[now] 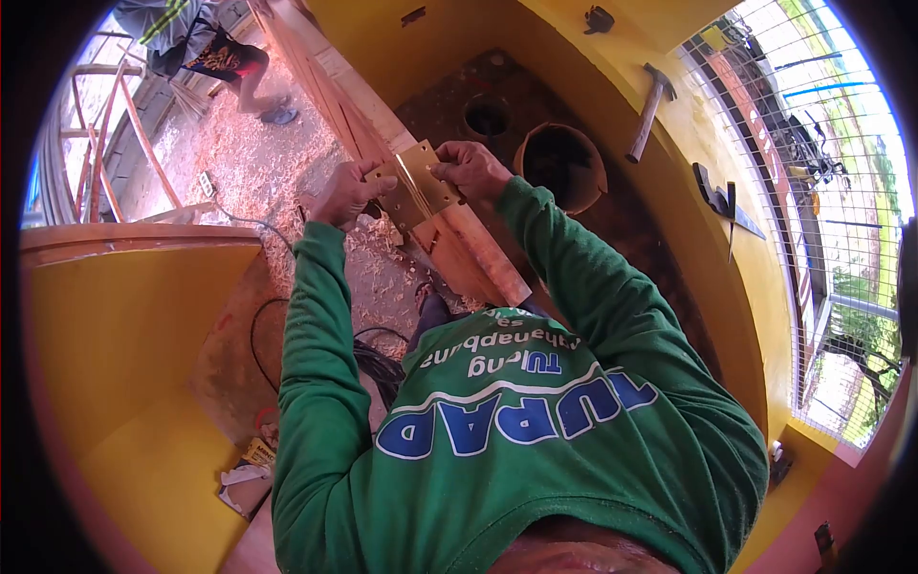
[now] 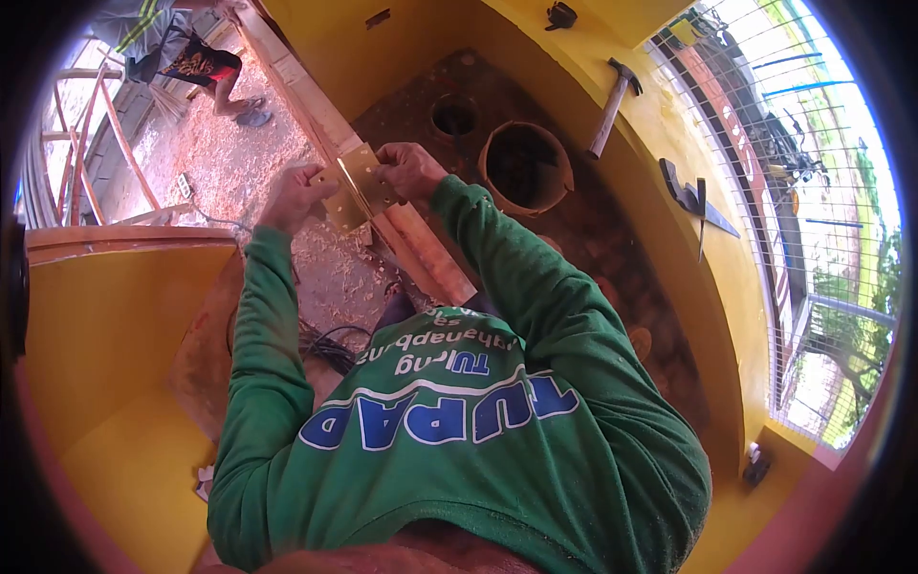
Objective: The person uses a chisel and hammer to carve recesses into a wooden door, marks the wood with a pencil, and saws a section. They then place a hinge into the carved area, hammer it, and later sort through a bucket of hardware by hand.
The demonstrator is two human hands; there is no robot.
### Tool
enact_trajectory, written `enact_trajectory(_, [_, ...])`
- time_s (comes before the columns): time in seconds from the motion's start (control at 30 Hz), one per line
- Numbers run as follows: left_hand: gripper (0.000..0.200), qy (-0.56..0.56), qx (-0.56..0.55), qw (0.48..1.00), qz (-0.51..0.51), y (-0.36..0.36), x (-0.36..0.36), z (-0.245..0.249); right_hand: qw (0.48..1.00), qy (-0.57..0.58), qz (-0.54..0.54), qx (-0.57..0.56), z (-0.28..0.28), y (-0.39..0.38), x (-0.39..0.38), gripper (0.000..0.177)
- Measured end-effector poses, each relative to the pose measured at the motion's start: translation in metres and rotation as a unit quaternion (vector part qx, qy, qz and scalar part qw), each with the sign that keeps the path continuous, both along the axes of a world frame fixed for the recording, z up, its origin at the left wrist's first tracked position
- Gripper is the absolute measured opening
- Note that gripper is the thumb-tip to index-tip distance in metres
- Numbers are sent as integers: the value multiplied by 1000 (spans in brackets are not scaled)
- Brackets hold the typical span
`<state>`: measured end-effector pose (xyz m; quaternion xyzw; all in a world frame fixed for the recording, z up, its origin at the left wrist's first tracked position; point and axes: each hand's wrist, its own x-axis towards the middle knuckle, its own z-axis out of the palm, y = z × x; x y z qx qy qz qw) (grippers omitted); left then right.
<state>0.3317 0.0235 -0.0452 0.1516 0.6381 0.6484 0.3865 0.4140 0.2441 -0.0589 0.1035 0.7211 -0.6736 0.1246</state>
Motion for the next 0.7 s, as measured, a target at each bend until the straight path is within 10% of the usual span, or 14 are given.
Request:
enact_trajectory(0.3, [30,-4,-39,997,71,-18,27,-10,997,20,25,-68,-10,-4,6,16])
enact_trajectory(0.7, [33,-73,-1,986,153,-1,-6,-47,974,59,-16,218,-10,-9,-42,33])
